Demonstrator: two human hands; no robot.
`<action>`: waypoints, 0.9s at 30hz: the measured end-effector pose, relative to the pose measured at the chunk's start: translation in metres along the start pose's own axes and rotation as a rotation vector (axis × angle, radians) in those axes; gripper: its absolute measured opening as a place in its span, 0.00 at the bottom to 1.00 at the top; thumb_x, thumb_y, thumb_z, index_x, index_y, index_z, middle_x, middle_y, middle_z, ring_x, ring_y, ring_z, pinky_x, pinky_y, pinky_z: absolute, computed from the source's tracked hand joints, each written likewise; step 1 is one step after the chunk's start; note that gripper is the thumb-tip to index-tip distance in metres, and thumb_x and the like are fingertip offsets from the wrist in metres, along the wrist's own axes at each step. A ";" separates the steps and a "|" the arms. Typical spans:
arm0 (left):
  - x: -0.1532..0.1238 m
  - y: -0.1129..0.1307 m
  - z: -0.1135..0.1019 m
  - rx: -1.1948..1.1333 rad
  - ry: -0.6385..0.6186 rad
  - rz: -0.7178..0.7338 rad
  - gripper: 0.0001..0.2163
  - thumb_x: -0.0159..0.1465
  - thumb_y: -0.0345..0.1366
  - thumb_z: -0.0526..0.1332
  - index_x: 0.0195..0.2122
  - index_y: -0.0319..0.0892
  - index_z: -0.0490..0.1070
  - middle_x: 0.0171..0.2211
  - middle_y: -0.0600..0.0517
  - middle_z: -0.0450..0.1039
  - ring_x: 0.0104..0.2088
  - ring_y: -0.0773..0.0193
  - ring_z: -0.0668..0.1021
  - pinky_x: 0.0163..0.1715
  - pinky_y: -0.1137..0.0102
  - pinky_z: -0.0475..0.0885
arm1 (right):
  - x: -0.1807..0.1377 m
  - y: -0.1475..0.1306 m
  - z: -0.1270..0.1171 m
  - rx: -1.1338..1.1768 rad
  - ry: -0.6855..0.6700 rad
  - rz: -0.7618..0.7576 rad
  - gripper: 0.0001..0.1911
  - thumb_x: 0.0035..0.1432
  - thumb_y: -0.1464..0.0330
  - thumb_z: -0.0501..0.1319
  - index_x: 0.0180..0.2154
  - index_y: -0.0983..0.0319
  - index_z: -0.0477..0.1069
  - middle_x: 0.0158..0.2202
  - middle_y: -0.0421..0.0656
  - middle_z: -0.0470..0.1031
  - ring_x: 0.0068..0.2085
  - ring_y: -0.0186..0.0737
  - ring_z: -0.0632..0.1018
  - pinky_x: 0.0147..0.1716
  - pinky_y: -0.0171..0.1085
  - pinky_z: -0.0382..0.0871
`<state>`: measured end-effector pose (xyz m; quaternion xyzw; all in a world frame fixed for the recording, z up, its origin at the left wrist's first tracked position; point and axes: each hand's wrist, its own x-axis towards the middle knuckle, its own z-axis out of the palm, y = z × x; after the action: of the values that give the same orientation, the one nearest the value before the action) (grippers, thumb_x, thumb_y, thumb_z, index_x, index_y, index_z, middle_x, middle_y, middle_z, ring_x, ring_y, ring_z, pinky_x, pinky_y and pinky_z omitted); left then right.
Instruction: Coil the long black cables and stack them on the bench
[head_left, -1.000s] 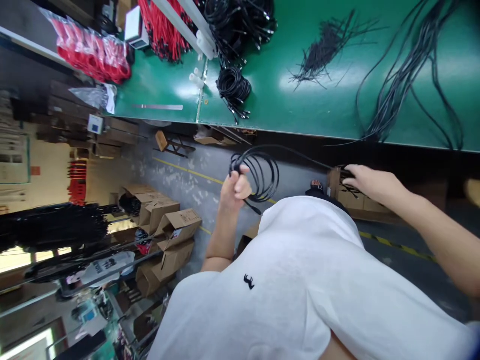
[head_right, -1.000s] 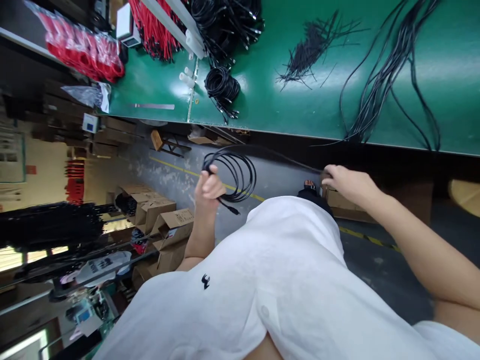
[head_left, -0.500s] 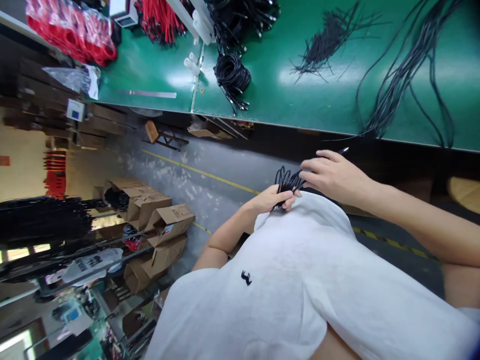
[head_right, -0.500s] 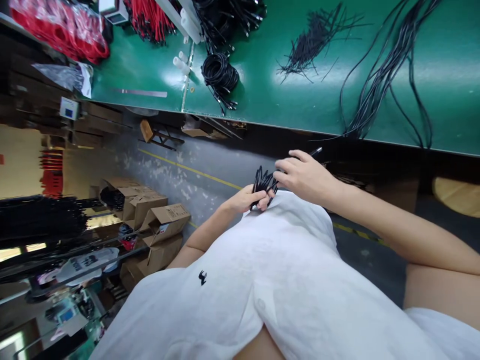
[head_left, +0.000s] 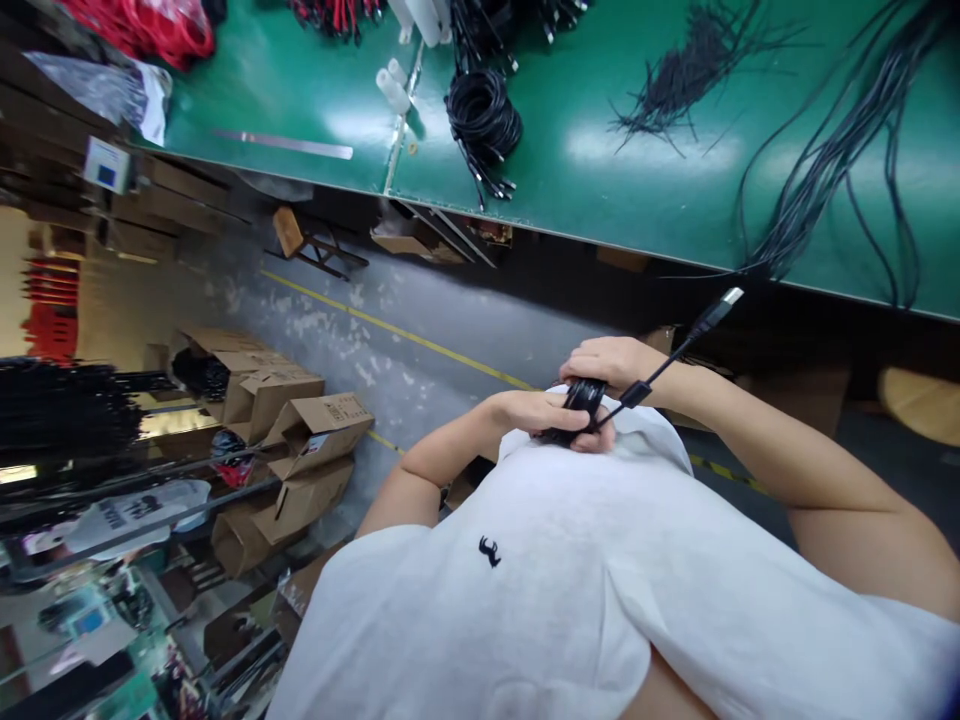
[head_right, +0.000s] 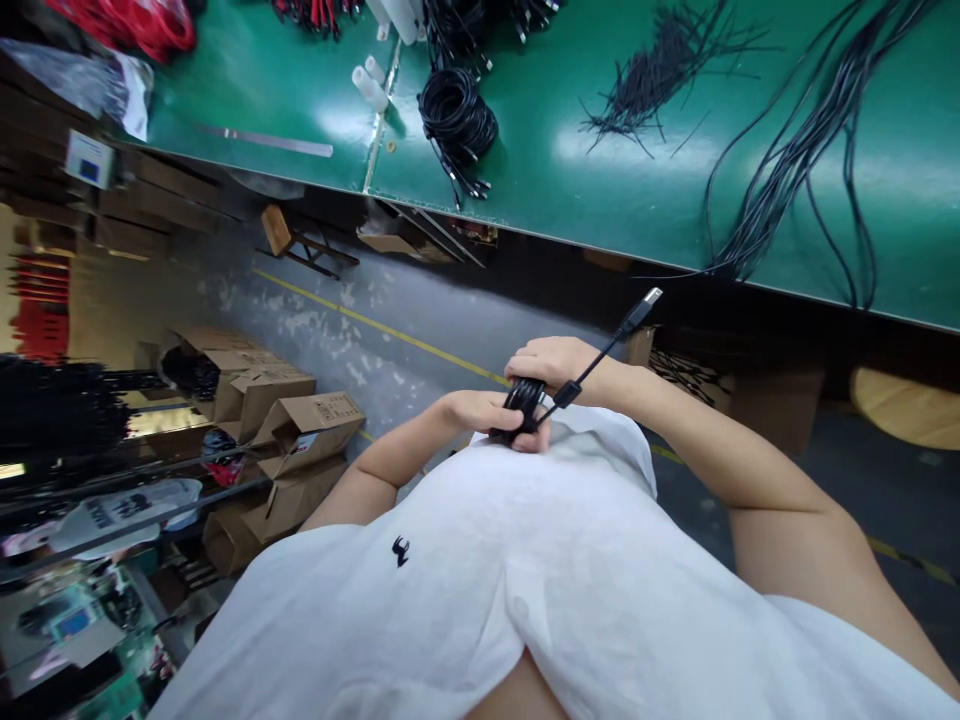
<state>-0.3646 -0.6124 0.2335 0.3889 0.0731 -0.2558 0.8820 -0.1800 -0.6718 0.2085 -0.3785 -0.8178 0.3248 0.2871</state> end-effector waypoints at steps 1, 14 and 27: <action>-0.004 0.000 0.000 -0.018 0.044 0.013 0.27 0.49 0.61 0.70 0.34 0.40 0.77 0.22 0.52 0.64 0.24 0.65 0.67 0.27 0.67 0.66 | 0.006 -0.004 -0.002 -0.018 -0.006 0.026 0.14 0.66 0.65 0.52 0.42 0.60 0.75 0.35 0.47 0.78 0.36 0.41 0.75 0.37 0.38 0.66; -0.055 -0.016 -0.028 -0.224 0.428 0.393 0.25 0.51 0.56 0.71 0.25 0.40 0.64 0.15 0.63 0.52 0.14 0.77 0.56 0.15 0.77 0.58 | 0.015 0.008 0.089 1.312 0.728 0.692 0.21 0.49 0.52 0.71 0.28 0.60 0.68 0.20 0.32 0.52 0.21 0.28 0.54 0.24 0.33 0.63; -0.034 -0.033 -0.051 0.050 0.699 0.626 0.28 0.56 0.64 0.62 0.24 0.42 0.59 0.17 0.60 0.57 0.20 0.73 0.66 0.24 0.73 0.63 | 0.089 0.021 0.132 1.573 0.910 0.785 0.31 0.52 0.54 0.69 0.22 0.59 0.48 0.14 0.29 0.44 0.16 0.24 0.47 0.13 0.27 0.50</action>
<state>-0.4071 -0.5806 0.1885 0.4763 0.2388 0.1671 0.8296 -0.3146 -0.6308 0.1307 -0.4129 0.0025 0.6711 0.6158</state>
